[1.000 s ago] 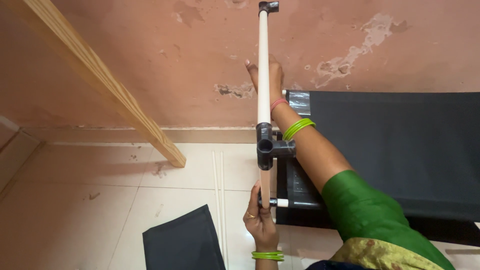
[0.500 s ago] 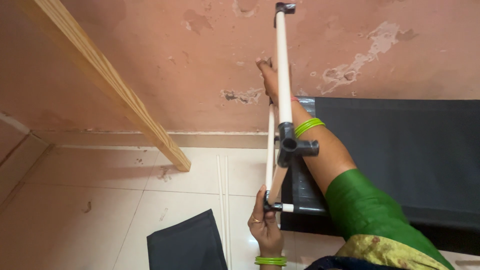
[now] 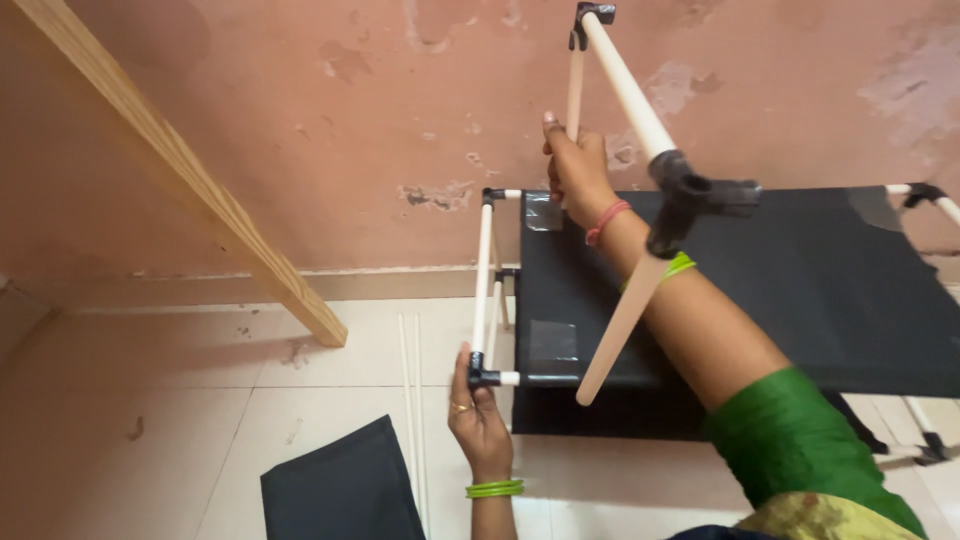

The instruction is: The person disassembles a small black fabric shelf with white PVC frame. They remove the fabric from the top shelf, detach corner connectors, and separate the frame poles, placing the fabric and connectors on the floor.

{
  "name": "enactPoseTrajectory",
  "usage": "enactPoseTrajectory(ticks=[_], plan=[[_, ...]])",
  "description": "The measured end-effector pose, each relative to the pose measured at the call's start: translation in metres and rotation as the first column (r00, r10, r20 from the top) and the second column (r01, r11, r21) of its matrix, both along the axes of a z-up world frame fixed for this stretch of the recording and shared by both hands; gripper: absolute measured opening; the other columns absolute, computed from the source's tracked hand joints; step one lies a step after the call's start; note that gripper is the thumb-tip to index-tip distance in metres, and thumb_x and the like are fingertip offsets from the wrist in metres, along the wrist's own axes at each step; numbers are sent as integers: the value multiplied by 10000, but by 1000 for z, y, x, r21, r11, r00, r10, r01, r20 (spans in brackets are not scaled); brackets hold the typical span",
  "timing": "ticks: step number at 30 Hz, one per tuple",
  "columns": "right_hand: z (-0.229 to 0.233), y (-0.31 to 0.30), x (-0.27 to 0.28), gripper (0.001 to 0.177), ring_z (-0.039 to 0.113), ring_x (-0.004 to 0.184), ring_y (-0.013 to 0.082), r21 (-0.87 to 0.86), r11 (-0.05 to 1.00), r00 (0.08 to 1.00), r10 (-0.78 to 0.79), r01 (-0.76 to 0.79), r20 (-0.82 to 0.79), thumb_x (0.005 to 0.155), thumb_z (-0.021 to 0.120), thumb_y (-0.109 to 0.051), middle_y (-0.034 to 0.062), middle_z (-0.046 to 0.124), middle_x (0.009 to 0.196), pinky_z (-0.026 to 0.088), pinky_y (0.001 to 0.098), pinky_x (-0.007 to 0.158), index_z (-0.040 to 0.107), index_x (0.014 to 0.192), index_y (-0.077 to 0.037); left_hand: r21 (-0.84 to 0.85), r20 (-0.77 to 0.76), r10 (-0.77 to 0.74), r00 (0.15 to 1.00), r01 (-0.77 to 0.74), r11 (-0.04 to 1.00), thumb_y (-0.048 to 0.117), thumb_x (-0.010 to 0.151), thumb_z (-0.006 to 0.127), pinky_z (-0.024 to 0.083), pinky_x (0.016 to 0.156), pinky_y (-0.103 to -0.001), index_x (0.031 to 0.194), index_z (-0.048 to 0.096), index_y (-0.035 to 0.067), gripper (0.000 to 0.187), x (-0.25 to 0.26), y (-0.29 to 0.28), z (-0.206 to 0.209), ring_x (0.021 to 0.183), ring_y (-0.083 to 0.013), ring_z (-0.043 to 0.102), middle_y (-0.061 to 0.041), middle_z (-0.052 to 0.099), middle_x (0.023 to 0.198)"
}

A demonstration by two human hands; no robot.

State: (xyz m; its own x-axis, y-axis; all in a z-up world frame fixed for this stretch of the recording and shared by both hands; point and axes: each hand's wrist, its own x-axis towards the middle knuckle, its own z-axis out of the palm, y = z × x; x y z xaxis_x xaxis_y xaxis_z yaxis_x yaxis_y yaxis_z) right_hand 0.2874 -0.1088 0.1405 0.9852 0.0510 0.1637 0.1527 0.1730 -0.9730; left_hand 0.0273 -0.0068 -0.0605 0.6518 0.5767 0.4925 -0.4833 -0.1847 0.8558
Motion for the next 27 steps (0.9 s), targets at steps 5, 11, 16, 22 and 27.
enactPoseTrajectory(ticks=[5,11,16,22,27], plan=[[9,-61,-60,386,396,415,77,-181,981,995,84,-72,59,1014,593,-450,-42,418,538,341,249,383,566,889,-85,163,42,197,979,-202,966,583,1086,376,337,1236,-459,1612,372,0,785,-41,2,54,1387,-300,501,-178,515,1446],[8,-124,-160,367,388,405,76,-252,959,983,161,-133,93,1022,575,-412,-50,416,539,354,260,356,560,921,-60,15,346,-155,925,160,987,640,972,641,345,1291,-538,1629,274,-29,1007,-129,-26,122,1445,-358,490,-243,462,1540],[-14,-184,-246,353,368,377,75,-221,971,996,93,-92,-6,1011,565,-401,-49,398,521,340,260,338,591,929,-58,52,368,-206,907,201,978,399,1074,626,606,1024,-451,1623,259,0,771,-176,-48,162,1192,-288,675,-246,577,1431],[-85,-251,-310,361,417,430,68,-125,992,998,15,-8,56,1047,543,-382,-33,441,550,371,240,393,589,971,-32,41,78,-164,983,162,986,69,1075,519,611,739,-312,1540,451,-28,480,-183,-55,163,802,-172,703,-199,739,1033],[-162,-294,-355,457,423,442,78,-36,999,1000,-15,15,8,1049,421,-451,-22,435,571,377,248,392,580,1045,-22,-111,17,-302,953,302,947,149,1070,508,547,601,-257,1465,534,-8,425,-158,-64,112,688,-105,618,-135,707,968]])
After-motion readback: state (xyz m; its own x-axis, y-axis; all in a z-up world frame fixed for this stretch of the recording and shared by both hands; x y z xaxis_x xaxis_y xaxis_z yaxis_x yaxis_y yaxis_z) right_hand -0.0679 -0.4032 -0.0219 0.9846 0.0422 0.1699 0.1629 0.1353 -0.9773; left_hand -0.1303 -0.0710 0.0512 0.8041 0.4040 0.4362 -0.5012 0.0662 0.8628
